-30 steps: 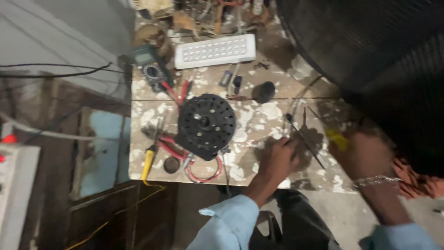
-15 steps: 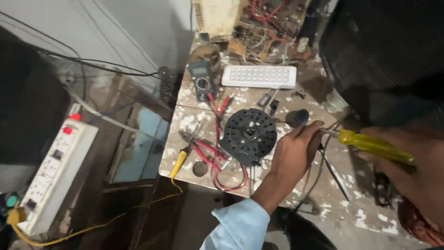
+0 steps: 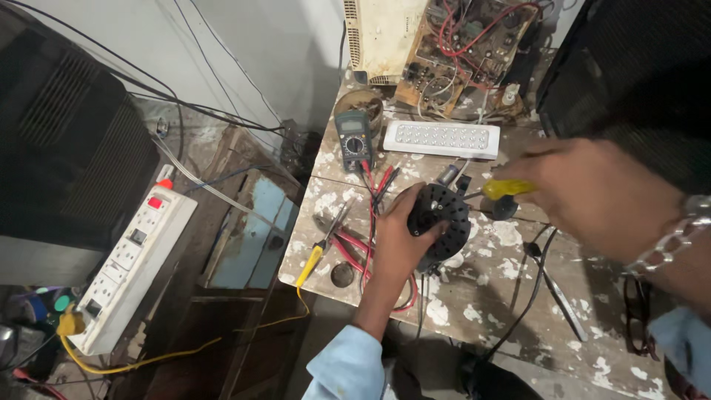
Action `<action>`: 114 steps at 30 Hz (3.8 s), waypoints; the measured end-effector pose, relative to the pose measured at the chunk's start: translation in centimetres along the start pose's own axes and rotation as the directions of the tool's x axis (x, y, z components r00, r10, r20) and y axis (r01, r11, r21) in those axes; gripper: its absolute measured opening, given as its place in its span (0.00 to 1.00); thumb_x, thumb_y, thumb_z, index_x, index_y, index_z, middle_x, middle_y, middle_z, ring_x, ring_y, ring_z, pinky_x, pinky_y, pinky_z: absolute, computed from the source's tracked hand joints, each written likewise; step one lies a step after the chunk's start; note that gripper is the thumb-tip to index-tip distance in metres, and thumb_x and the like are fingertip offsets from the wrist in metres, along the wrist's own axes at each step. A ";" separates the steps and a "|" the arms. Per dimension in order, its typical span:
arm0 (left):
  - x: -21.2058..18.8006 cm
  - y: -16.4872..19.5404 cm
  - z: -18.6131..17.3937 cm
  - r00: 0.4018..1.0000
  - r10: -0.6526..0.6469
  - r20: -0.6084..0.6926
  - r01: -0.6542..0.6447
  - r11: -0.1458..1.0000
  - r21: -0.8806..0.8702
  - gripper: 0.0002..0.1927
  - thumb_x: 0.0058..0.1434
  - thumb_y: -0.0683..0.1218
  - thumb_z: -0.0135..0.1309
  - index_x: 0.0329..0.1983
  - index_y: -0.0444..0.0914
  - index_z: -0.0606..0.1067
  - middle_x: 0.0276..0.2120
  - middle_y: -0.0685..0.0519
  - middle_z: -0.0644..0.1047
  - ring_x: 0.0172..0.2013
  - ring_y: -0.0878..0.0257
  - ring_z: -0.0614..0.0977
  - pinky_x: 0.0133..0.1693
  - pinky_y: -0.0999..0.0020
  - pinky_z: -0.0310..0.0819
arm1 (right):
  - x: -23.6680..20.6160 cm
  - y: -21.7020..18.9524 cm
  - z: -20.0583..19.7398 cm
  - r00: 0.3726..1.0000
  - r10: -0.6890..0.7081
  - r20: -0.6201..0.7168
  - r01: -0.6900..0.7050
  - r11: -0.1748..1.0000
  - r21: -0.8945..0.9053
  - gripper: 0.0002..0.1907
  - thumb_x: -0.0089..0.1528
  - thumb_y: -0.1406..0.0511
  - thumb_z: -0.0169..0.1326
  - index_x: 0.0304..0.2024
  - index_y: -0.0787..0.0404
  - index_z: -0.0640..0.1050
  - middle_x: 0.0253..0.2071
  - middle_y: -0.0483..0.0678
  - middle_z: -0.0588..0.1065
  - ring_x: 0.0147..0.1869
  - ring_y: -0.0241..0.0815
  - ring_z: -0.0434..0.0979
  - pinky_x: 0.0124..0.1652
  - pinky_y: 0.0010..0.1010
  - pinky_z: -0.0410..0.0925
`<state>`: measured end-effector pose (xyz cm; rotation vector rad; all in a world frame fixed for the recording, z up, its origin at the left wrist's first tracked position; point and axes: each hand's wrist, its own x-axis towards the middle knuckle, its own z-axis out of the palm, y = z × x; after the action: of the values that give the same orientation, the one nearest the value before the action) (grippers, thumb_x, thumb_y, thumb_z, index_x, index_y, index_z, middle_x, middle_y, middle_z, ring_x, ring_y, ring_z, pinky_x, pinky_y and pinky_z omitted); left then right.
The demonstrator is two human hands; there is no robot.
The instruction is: The person disassembles a black circular electronic component, removes a white plastic piece, and then uses a screwdriver to tighten screws on the component. The person handles the component and tools directly with their hands.
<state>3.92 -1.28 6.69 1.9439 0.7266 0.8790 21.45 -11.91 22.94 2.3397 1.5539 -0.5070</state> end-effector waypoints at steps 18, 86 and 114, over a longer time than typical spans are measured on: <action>-1.2 -2.6 4.2 0.975 0.051 -0.215 -0.003 0.976 0.220 0.15 0.50 0.43 0.66 0.41 0.31 0.82 0.49 0.48 0.79 0.54 0.48 0.76 0.59 0.55 0.66 | 0.2 -1.8 -0.9 0.984 -0.138 -0.114 0.128 0.987 -0.096 0.27 0.64 0.68 0.50 0.65 0.38 0.75 0.50 0.48 0.78 0.42 0.46 0.85 0.45 0.33 0.78; 0.9 -4.0 1.3 0.987 0.123 0.103 -0.118 0.992 -0.050 0.13 0.59 0.40 0.64 0.48 0.36 0.82 0.37 0.41 0.83 0.34 0.53 0.87 0.37 0.65 0.79 | 4.9 -4.8 -2.1 0.900 -0.430 -0.067 0.413 0.893 -0.179 0.16 0.58 0.58 0.60 0.42 0.62 0.79 0.33 0.57 0.79 0.42 0.55 0.84 0.39 0.44 0.77; 0.8 -3.9 1.8 0.995 0.100 0.020 -0.100 0.994 0.030 0.08 0.61 0.42 0.63 0.43 0.36 0.82 0.31 0.41 0.82 0.25 0.49 0.84 0.28 0.60 0.75 | 3.8 -4.4 -2.3 0.907 -0.408 -0.104 0.327 0.838 -0.437 0.29 0.69 0.46 0.46 0.56 0.65 0.72 0.32 0.50 0.80 0.35 0.49 0.84 0.32 0.40 0.74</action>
<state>5.19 0.34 2.82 2.0285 0.6399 0.9132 19.01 -6.14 23.14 1.8170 1.9931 -0.0108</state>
